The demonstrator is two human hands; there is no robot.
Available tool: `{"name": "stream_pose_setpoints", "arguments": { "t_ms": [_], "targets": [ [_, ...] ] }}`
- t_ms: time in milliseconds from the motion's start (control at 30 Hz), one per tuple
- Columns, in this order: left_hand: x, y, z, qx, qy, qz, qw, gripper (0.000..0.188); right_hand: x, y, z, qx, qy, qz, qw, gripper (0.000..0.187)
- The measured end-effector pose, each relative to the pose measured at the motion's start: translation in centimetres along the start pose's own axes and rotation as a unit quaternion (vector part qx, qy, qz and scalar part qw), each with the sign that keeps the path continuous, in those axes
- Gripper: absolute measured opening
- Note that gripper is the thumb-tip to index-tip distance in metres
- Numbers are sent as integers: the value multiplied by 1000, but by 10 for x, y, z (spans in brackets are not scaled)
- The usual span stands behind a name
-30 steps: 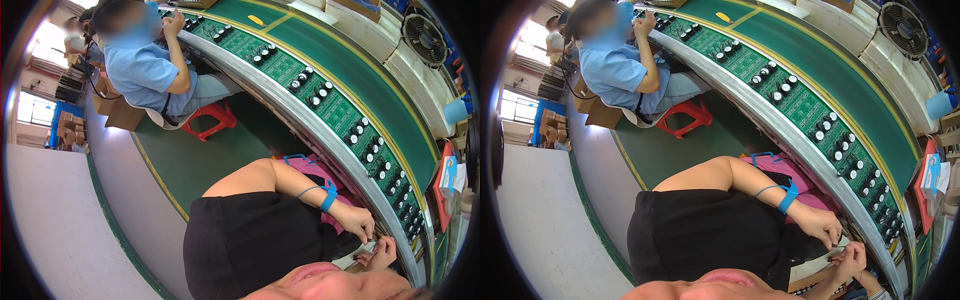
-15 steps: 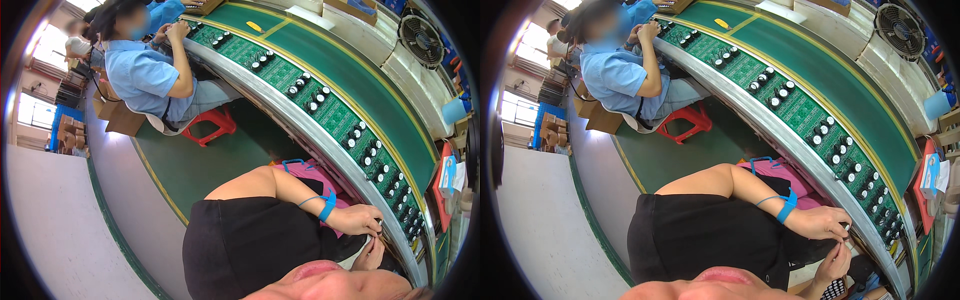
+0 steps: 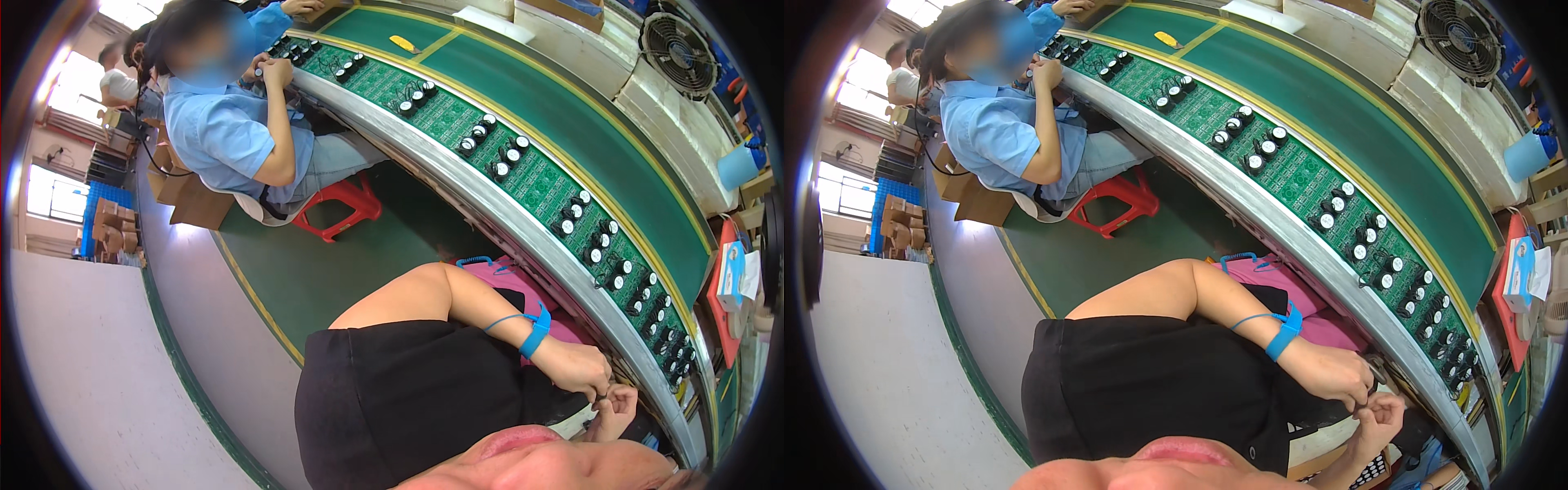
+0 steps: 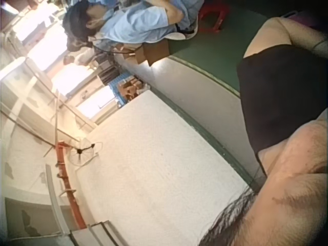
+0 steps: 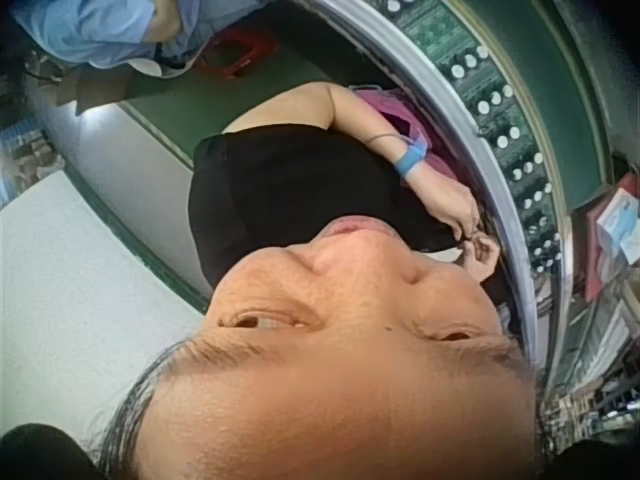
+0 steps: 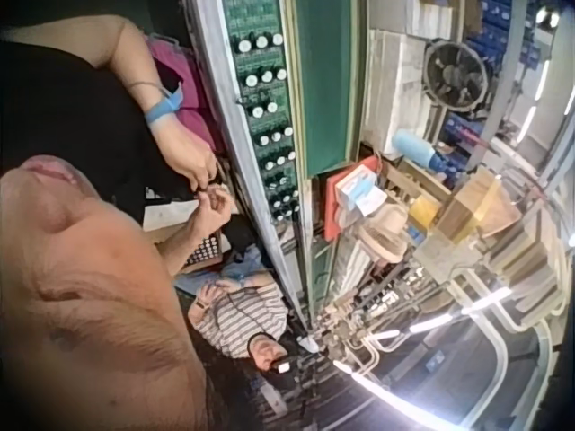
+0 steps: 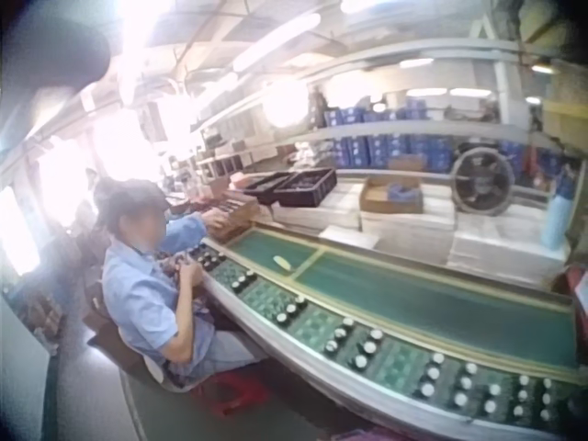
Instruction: Assembling electronic components onto PCB boards on a production line.
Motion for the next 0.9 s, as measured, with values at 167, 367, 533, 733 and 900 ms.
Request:
{"name": "stream_pose_setpoints", "arguments": {
  "t_ms": [167,367,533,733,900],
  "targets": [
    [1,-3,-10,8,5,-26,1000,15,4,10,6,36,-40,33,998,27],
    [-3,-1,-4,88,53,12,995,22,6,-5,9,73,-11,118,990,26],
    [0,5,4,135,62,81,986,47,7,-3,16,15,-27,94,995,23],
    [-2,13,3,39,33,-17,999,70,3,0,15,0,-19,93,995,22],
    [-5,27,24,13,46,-42,998,88,-2,-3,2,-54,-28,59,996,25]
  ]
}}
Point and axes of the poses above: each hand's wrist, its own x-axis away from the middle knuckle, its own z-axis out of the back of the hand, y = z × x, the point moved 7 cm from there along -x, towards the middle knuckle, and after that the axes turned 13 degrees about -z, right-handed, at the moved point
